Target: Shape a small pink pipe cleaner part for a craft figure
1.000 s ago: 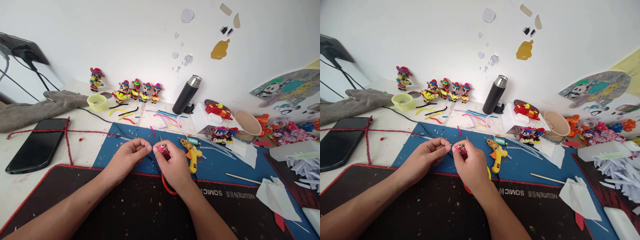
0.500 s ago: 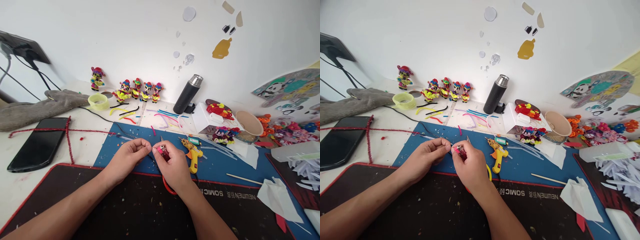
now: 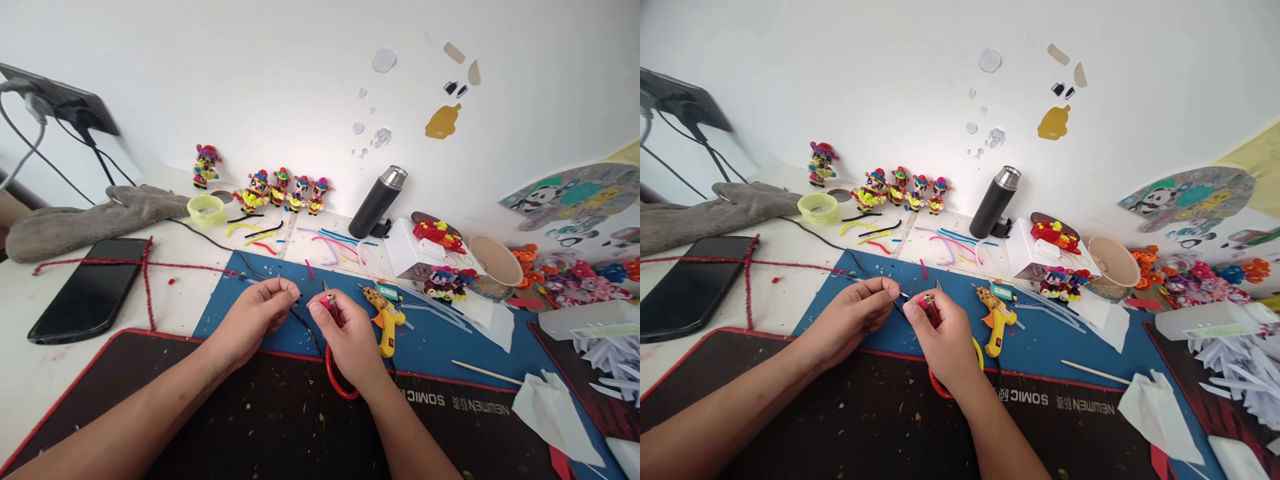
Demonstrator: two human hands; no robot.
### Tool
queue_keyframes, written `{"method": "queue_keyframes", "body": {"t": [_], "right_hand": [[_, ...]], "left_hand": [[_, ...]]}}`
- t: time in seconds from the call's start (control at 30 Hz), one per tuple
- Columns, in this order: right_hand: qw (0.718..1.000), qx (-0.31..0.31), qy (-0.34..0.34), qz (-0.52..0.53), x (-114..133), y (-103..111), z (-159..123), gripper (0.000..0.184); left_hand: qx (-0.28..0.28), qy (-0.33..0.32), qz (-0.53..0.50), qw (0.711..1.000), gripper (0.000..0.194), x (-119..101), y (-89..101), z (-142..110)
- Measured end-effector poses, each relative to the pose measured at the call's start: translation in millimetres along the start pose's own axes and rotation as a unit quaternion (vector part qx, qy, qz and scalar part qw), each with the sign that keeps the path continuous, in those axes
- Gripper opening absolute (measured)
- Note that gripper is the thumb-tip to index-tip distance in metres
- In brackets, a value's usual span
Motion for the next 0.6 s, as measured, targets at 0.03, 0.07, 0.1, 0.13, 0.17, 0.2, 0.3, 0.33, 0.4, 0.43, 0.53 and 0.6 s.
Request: {"method": "queue_keyframes", "body": {"t": [0.03,0.07,0.1,0.13,0.17,0.2,0.3,0.33,0.4,0.43,0.53,0.6], "right_hand": [[1.000,0.009,-0.005,0.006,-1.5,-1.3,-0.2,0.034],[1.000,0.017,-0.011,0.010,-3.1,-2.7,-0.5,0.035],[1.000,0.025,-0.014,0.011,-4.5,-4.1,-0.9,0.036],[0.999,0.029,-0.015,0.009,-5.7,-5.1,-1.0,0.036],[0.999,0.031,-0.014,0.005,-6.6,-5.9,-1.0,0.036],[1.000,0.029,-0.012,-0.001,-7.2,-6.4,-0.8,0.036],[1.000,0.016,-0.008,-0.016,-7.4,-6.4,0.5,0.034],[1.000,0.013,-0.007,-0.018,-7.1,-6.2,0.9,0.033],[1.000,0.009,-0.003,-0.022,-6.7,-6.1,1.0,0.032],[1.000,0.008,-0.001,-0.023,-6.8,-6.2,0.8,0.032],[1.000,0.012,-0.001,-0.026,-8.7,-7.5,-0.8,0.031],[0.999,0.022,-0.003,-0.026,-10.7,-9.0,-1.6,0.031]], "left_hand": [[-0.001,-0.003,0.001,1.000,0.038,-0.5,0.2,0.3],[-0.003,-0.006,0.003,1.000,0.038,-1.1,0.5,0.5],[-0.004,-0.010,0.006,1.000,0.037,-1.6,0.6,0.6],[-0.006,-0.014,0.011,1.000,0.036,-2.1,0.7,0.5],[-0.007,-0.017,0.016,1.000,0.036,-2.5,0.8,0.4],[-0.007,-0.019,0.020,1.000,0.036,-2.8,0.6,0.2],[-0.005,-0.022,0.026,0.999,0.037,-3.1,-0.1,-0.7],[-0.003,-0.022,0.027,0.999,0.037,-3.1,-0.4,-1.0],[-0.001,-0.022,0.029,0.999,0.039,-2.7,-1.0,-1.3],[0.001,-0.022,0.031,0.999,0.039,-2.3,-1.2,-1.3],[0.010,-0.023,0.033,0.999,0.041,-0.4,-1.9,-1.0],[0.018,-0.022,0.034,0.999,0.042,1.3,-2.3,-0.9]]}}
Point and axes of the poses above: each hand's wrist, its own z-axis towards the middle knuckle, its own y-axis out of the back of the hand, x = y × z, the point moved 4 cm from there along z, towards the middle knuckle, and after that the axes turned 8 degrees about -x, right-handed, at the moved point
